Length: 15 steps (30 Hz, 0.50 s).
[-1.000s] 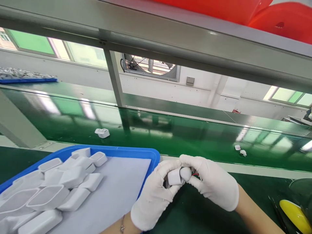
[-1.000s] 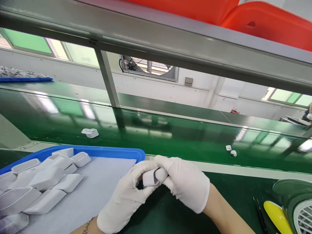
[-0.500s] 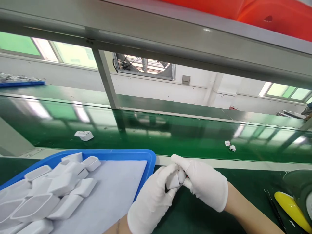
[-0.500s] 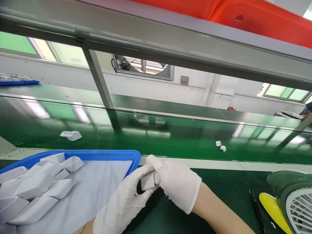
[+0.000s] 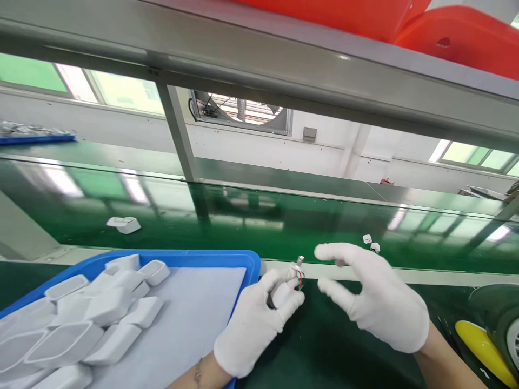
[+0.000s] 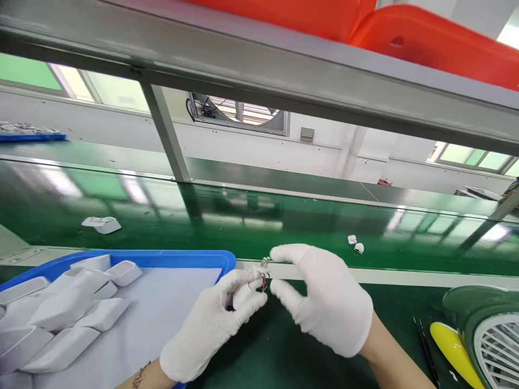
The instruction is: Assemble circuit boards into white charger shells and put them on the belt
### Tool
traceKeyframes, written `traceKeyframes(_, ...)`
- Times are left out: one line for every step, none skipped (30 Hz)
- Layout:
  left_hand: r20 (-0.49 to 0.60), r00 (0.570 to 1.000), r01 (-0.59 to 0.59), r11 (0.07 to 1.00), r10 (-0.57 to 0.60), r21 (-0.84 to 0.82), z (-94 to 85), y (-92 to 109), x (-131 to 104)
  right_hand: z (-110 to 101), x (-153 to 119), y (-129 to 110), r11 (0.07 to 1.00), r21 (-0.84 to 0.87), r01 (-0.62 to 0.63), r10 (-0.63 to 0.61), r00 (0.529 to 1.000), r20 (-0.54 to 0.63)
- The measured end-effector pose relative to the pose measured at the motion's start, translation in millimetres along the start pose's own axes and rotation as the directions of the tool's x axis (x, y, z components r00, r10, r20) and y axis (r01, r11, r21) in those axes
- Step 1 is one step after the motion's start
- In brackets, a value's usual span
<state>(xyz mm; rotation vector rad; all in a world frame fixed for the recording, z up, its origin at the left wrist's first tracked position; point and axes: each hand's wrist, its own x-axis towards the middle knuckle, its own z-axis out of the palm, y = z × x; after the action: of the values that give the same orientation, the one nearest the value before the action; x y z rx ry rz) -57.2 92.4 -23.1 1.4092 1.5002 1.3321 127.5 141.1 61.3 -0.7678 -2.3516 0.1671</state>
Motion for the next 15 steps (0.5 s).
traceKeyframes(-0.022, 0.997, 0.077, 0.991, -0.08, -0.11, -0.8, 5.2, 1.2, 2.7, 0.0, -0.3, 0.997, 0.005, -0.072, 0.072, 0.996, -0.057)
traceKeyframes(-0.038, 0.99, 0.125, 0.968, -0.136, -0.219, -1.6, 9.9, 2.1, 8.3, -0.1, -0.4, 0.992, 0.015, -0.126, 0.127, 0.989, -0.071)
traceKeyframes(-0.044, 0.985, 0.142, 0.938, -0.164, -0.316, -2.1, 13.7, 2.7, 16.3, -0.4, -0.5, 0.99, 0.037, -0.139, 0.141, 0.989, -0.053)
traceKeyframes(-0.043, 0.984, 0.14, 0.908, -0.171, -0.394, -2.5, 16.4, 2.8, 26.3, -0.7, -0.6, 0.992, 0.073, -0.107, 0.108, 0.994, -0.015)
traceKeyframes(-0.043, 0.985, 0.131, 0.881, -0.169, -0.455, -2.5, 18.0, 2.3, 37.5, -1.2, -0.9, 0.99, 0.13, -0.051, 0.049, 0.999, 0.019)
traceKeyframes(-0.045, 0.985, 0.123, 0.858, -0.167, -0.499, -2.3, 18.6, 1.4, 49.0, -1.7, -1.4, 0.98, 0.201, 0.004, -0.007, 1.0, 0.015)
traceKeyframes(-0.049, 0.984, 0.118, 0.839, -0.17, -0.532, -1.9, 18.4, 0.2, 59.7, -2.2, -2.0, 0.961, 0.272, 0.05, -0.048, 0.999, -0.017)
traceKeyframes(-0.053, 0.984, 0.114, 0.824, -0.172, -0.556, -1.5, 17.8, -1.2, 68.8, -2.6, -2.7, 0.942, 0.328, 0.074, -0.055, 0.996, -0.067)
traceKeyframes(-0.057, 0.983, 0.11, 0.816, -0.172, -0.567, -1.2, 17.2, -2.5, 75.5, -2.8, -3.5, 0.925, 0.368, 0.089, -0.054, 0.993, -0.104)
traceKeyframes(-0.064, 0.984, 0.1, 0.817, -0.165, -0.568, -1.0, 17.0, -3.7, 79.5, -2.8, -4.3, 0.915, 0.392, 0.098, -0.051, 0.99, -0.129)
traceKeyframes(-0.071, 0.986, 0.088, 0.822, -0.154, -0.563, -1.0, 17.5, -4.6, 80.7, -2.6, -5.1, 0.907, 0.406, 0.116, -0.065, 0.989, -0.136)
traceKeyframes(-0.067, 0.988, 0.081, 0.827, -0.142, -0.556, -1.2, 18.6, -5.3, 79.6, -2.3, -6.0, 0.898, 0.415, 0.146, -0.1, 0.987, -0.129)
traceKeyframes(-0.048, 0.99, 0.083, 0.83, -0.131, -0.552, -1.5, 20.3, -5.9, 76.8, -1.9, -7.0, 0.888, 0.423, 0.178, -0.142, 0.983, -0.116)
traceKeyframes(-0.02, 0.992, 0.092, 0.831, -0.123, -0.549, -1.8, 22.3, -6.4, 73.0, -1.4, -8.1, 0.877, 0.43, 0.214, -0.181, 0.977, -0.116)
traceKeyframes(0.011, 0.993, 0.102, 0.83, -0.115, -0.548, -2.2, 24.3, -6.9, 69.1, -0.9, -9.3, 0.866, 0.432, 0.25, -0.217, 0.968, -0.126)
